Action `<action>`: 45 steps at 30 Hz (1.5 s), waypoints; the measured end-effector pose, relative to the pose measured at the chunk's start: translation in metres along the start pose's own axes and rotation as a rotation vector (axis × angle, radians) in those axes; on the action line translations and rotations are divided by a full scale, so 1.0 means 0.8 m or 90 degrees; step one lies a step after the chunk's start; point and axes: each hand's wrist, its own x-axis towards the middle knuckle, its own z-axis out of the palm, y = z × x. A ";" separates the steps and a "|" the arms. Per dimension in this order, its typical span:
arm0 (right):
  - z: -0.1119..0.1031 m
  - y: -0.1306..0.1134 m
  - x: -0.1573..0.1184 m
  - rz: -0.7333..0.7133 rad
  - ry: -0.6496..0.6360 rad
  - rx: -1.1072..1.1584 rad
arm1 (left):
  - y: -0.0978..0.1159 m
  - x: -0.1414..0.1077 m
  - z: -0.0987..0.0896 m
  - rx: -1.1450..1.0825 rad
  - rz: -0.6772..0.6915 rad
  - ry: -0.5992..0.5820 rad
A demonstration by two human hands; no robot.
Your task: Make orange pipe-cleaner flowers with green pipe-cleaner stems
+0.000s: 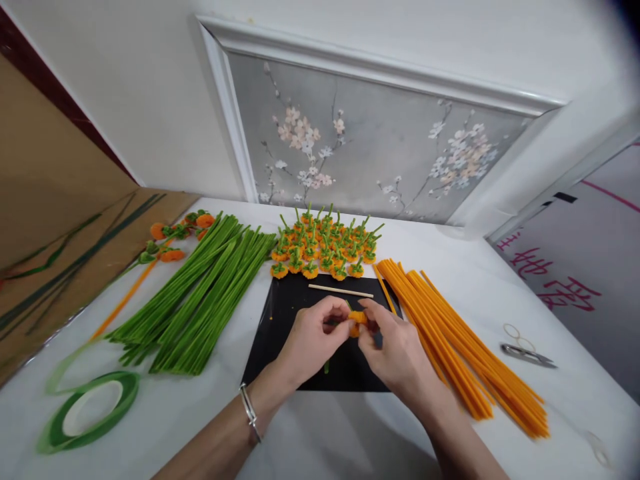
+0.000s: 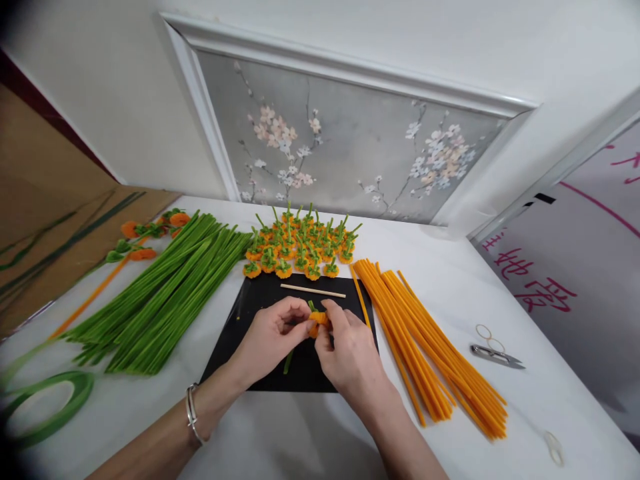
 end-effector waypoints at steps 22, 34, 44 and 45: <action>-0.020 0.015 0.007 -0.031 -0.064 0.211 | 0.002 0.004 -0.009 -0.261 -0.035 -0.101; -0.017 0.020 0.005 -0.070 -0.076 0.199 | 0.003 0.001 -0.009 -0.250 -0.073 -0.095; -0.028 0.021 0.005 -0.023 -0.156 0.268 | 0.007 0.002 -0.012 -0.206 -0.065 -0.110; -0.029 0.023 0.004 -0.009 -0.164 0.283 | 0.006 0.003 -0.012 -0.213 -0.066 -0.103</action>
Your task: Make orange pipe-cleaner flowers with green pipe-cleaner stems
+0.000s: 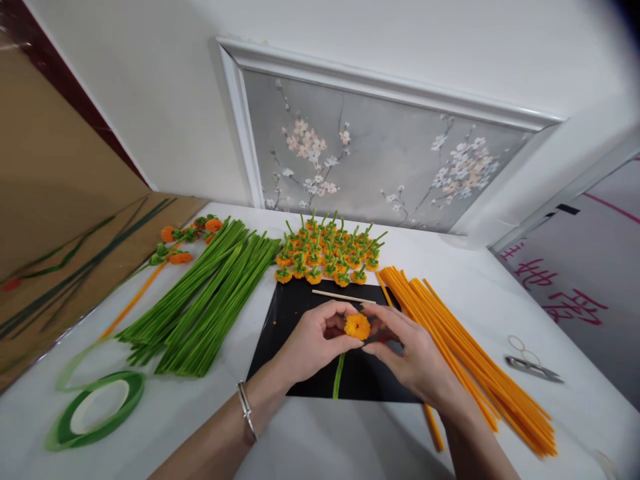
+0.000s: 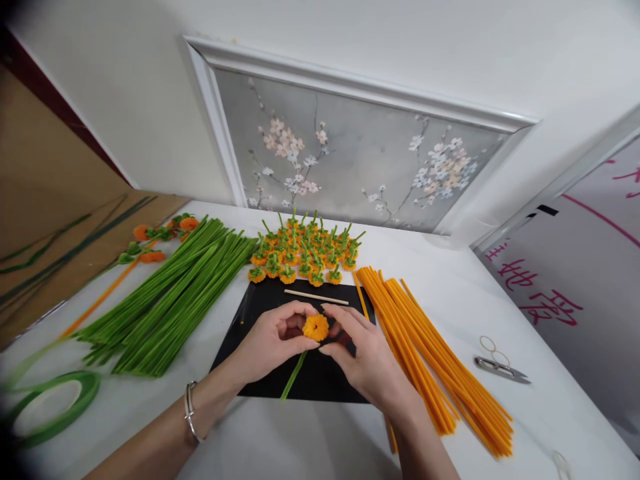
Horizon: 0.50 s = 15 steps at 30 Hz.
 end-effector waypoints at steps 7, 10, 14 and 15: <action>0.004 0.010 0.003 0.007 0.022 0.078 | -0.006 0.001 -0.005 -0.020 0.054 -0.012; 0.013 0.011 0.005 0.011 0.036 0.109 | -0.007 0.000 -0.005 -0.008 0.075 -0.035; 0.023 0.013 0.006 0.050 0.120 0.146 | -0.008 0.001 -0.004 0.009 0.091 -0.016; 0.024 0.013 0.006 0.071 0.132 0.168 | -0.008 0.002 -0.004 0.017 0.098 -0.002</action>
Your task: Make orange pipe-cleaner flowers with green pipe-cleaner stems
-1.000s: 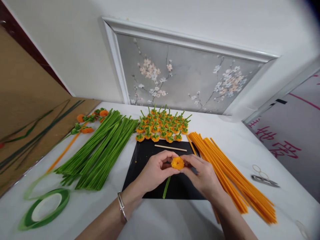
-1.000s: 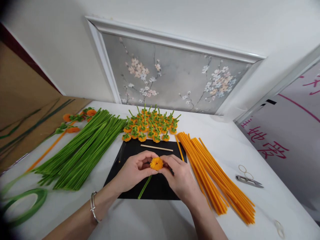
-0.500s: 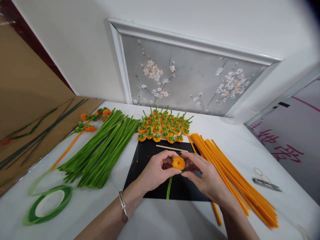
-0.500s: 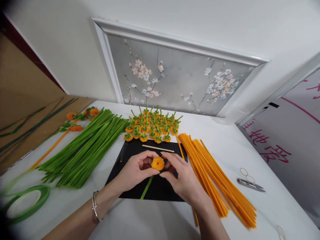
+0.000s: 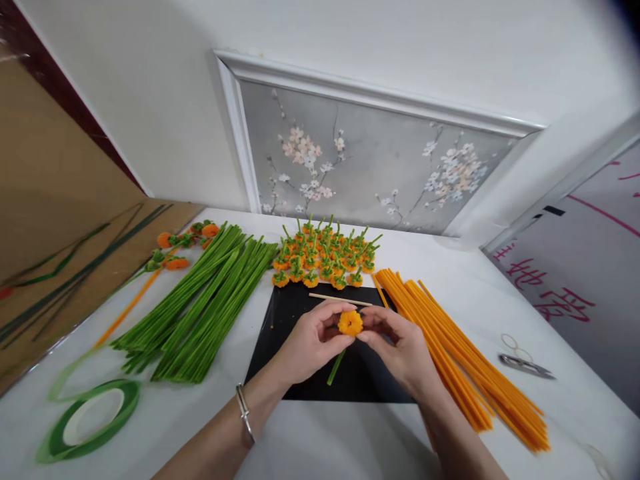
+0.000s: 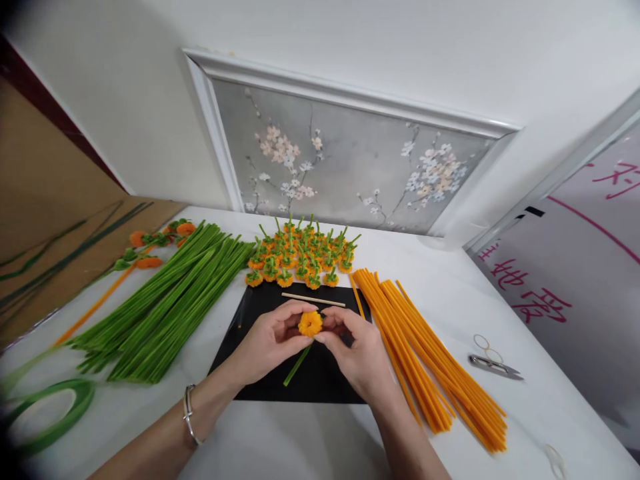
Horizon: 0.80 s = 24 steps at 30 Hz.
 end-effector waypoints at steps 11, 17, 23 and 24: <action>0.008 -0.018 0.000 -0.139 -0.022 -0.199 | -0.007 -0.002 0.002 0.081 -0.005 0.040; -0.012 -0.010 0.004 -0.092 0.024 -0.161 | 0.001 0.001 0.002 -0.229 -0.136 0.077; 0.003 -0.014 0.001 -0.037 -0.011 0.024 | 0.004 0.004 -0.002 -0.510 -0.205 0.099; 0.007 -0.016 0.001 -0.038 -0.018 0.042 | 0.004 0.004 -0.001 -0.519 -0.200 0.093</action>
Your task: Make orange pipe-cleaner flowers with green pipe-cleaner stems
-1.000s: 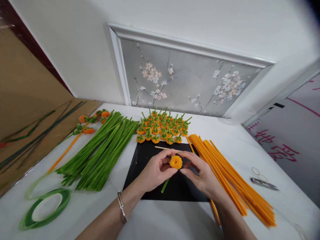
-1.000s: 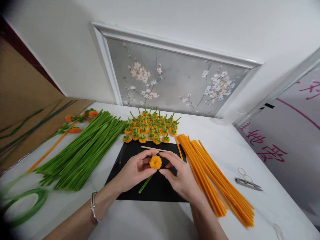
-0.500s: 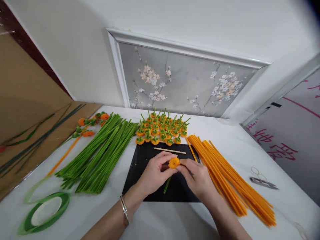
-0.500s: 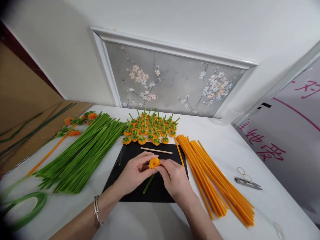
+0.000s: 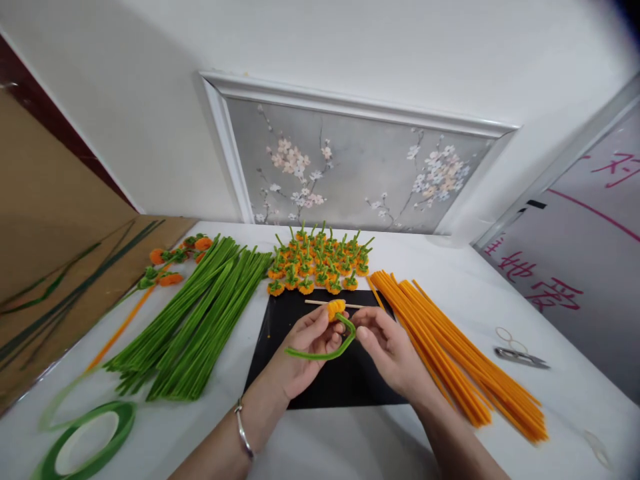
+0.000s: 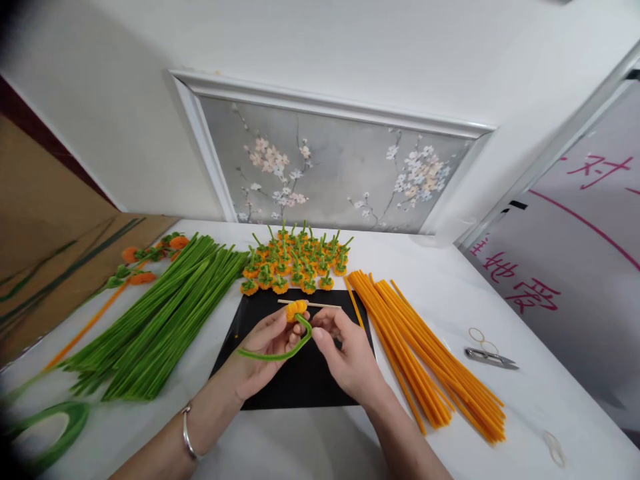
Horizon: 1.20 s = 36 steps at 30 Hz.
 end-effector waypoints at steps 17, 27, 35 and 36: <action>0.000 -0.002 0.000 -0.229 -0.033 -0.291 | -0.016 0.002 -0.003 0.272 0.002 0.035; 0.000 0.007 0.002 -0.041 0.027 -0.213 | -0.011 -0.001 -0.004 0.448 -0.051 0.017; 0.003 -0.001 0.002 -0.069 0.000 -0.195 | -0.013 0.000 -0.005 0.522 0.073 -0.060; 0.004 -0.003 0.002 -0.065 -0.007 -0.189 | -0.013 0.000 -0.004 0.534 0.083 -0.046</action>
